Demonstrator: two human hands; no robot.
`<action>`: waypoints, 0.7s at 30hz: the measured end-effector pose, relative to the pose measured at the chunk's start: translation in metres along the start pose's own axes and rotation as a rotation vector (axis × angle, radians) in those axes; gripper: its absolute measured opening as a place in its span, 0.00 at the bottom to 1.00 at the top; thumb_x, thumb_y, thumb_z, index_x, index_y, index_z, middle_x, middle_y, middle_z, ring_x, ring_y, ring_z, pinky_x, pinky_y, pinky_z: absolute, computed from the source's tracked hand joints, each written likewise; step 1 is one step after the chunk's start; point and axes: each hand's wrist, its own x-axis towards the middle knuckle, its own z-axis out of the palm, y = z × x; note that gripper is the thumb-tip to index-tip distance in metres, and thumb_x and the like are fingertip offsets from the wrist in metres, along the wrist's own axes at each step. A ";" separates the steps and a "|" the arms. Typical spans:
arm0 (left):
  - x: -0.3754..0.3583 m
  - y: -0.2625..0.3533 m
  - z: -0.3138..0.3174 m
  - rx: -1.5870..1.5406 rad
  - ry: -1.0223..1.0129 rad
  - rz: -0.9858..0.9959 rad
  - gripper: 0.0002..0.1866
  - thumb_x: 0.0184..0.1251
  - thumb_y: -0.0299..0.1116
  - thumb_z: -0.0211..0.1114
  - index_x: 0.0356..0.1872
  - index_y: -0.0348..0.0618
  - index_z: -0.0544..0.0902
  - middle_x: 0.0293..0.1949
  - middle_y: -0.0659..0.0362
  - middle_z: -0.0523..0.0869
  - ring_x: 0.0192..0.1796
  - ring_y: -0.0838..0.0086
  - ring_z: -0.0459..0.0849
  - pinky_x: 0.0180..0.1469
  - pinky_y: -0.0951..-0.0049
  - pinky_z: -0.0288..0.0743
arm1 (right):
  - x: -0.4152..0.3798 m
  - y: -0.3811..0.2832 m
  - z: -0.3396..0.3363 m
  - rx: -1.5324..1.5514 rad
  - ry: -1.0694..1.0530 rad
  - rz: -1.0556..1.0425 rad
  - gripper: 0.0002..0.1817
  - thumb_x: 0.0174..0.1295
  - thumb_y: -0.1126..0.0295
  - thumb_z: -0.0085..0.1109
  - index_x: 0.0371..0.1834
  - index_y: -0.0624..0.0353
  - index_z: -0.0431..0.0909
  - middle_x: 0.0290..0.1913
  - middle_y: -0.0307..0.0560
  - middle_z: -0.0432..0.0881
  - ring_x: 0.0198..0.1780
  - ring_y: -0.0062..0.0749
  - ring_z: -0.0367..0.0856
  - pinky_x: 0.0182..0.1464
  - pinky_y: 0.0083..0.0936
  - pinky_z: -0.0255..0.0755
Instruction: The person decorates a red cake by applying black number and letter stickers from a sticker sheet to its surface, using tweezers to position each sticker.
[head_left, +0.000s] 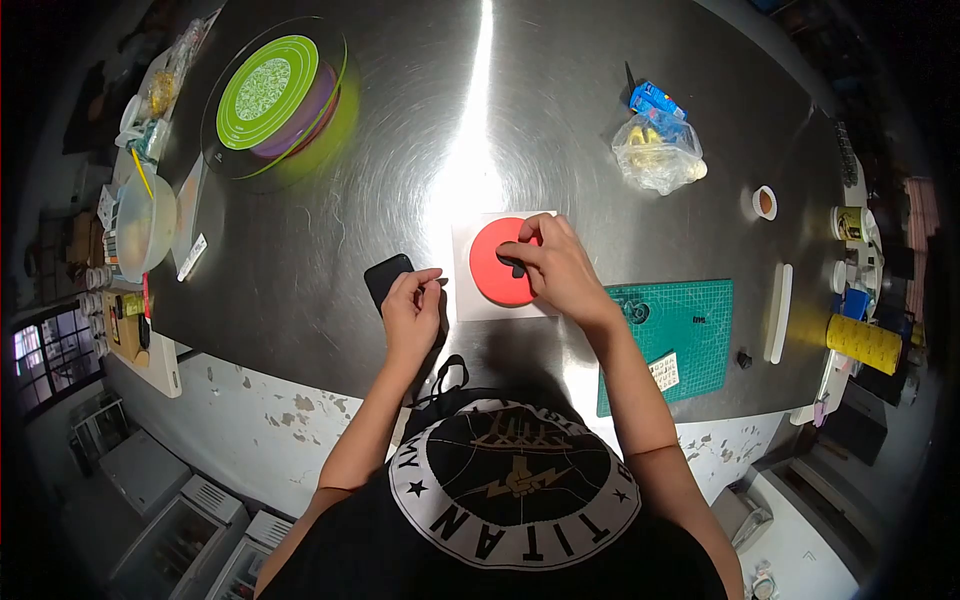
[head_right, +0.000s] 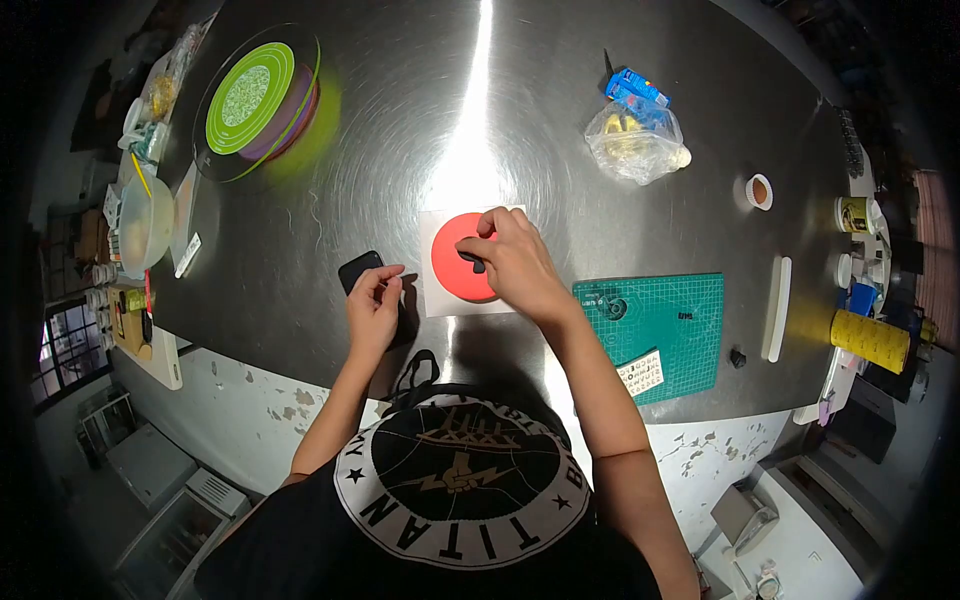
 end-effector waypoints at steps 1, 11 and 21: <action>0.000 -0.001 0.000 0.000 0.000 0.000 0.08 0.56 0.26 0.58 0.35 0.38 0.82 0.23 0.59 0.76 0.21 0.79 0.68 0.25 0.79 0.63 | 0.000 0.001 0.001 -0.022 0.005 -0.041 0.16 0.42 0.82 0.54 0.35 0.54 0.82 0.36 0.44 0.69 0.43 0.38 0.68 0.46 0.29 0.66; 0.001 0.000 0.000 0.012 -0.004 -0.001 0.08 0.55 0.26 0.58 0.35 0.38 0.82 0.24 0.59 0.76 0.20 0.79 0.68 0.25 0.79 0.63 | 0.003 -0.004 0.000 0.077 0.043 0.036 0.10 0.46 0.77 0.58 0.34 0.56 0.82 0.37 0.45 0.71 0.43 0.38 0.69 0.45 0.28 0.67; 0.003 -0.004 0.000 0.012 0.010 0.001 0.08 0.55 0.26 0.58 0.35 0.38 0.82 0.24 0.59 0.77 0.20 0.79 0.68 0.25 0.79 0.63 | 0.006 -0.003 0.001 0.084 0.082 0.061 0.08 0.47 0.70 0.63 0.31 0.58 0.82 0.35 0.46 0.72 0.41 0.38 0.70 0.44 0.28 0.67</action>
